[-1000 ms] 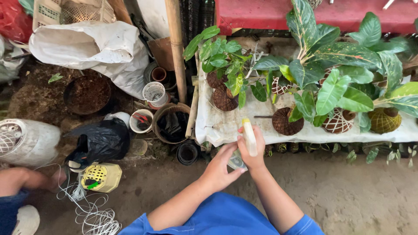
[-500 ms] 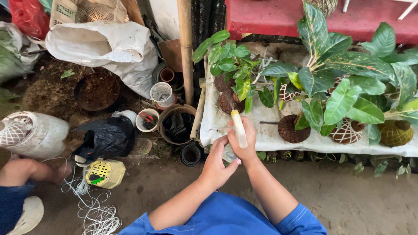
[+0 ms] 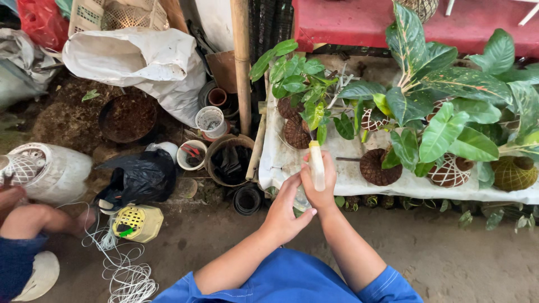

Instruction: The person sprays water on a row of potted plants using a handheld spray bottle. They move along the shelf, misting the leaves of each plant in sequence.

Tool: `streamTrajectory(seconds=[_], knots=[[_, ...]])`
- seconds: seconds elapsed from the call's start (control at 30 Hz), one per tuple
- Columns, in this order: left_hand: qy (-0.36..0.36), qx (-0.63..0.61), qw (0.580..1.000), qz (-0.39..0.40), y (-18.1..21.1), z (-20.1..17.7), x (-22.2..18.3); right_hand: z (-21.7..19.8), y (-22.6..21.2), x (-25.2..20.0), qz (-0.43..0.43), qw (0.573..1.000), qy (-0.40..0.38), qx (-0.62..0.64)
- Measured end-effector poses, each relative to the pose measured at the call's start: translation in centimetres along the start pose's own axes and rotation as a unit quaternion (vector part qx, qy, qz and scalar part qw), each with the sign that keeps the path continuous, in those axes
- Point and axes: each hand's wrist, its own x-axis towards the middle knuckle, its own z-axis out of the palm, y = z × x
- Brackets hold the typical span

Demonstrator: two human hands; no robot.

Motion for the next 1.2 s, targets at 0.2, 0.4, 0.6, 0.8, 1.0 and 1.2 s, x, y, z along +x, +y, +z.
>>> streamTrajectory(seconds=[0.2, 0.4, 0.6, 0.8, 1.0, 1.2], knots=[[-0.040, -0.001, 0.999, 0.022, 0.3, 0.4, 0.4, -1.1, 0.1, -0.7, 0.054, 0.995, 0.021, 0.076], [-0.044, 0.010, 0.999, 0.025, -0.4, 1.1, 0.6, -1.5, 0.8, -0.2, 0.041, 0.997, 0.012, 0.060], [-0.004, 0.028, 0.999, 0.023, -1.1, 1.5, 0.4, -0.9, 0.4, 0.2, 0.037, 0.998, -0.007, 0.055], [0.040, 0.043, 0.998, 0.009, -1.3, 1.4, 0.6, 0.3, 0.1, 1.5, 0.028, 0.997, -0.039, 0.062], [0.051, 0.021, 0.998, -0.026, -1.6, 1.3, 0.4, 0.6, 0.4, 1.2, -0.011, 0.998, -0.053, -0.011], [0.027, 0.045, 0.999, 0.003, -1.5, 1.5, 0.8, -0.1, 1.0, 0.8, 0.005, 0.999, -0.021, 0.032]])
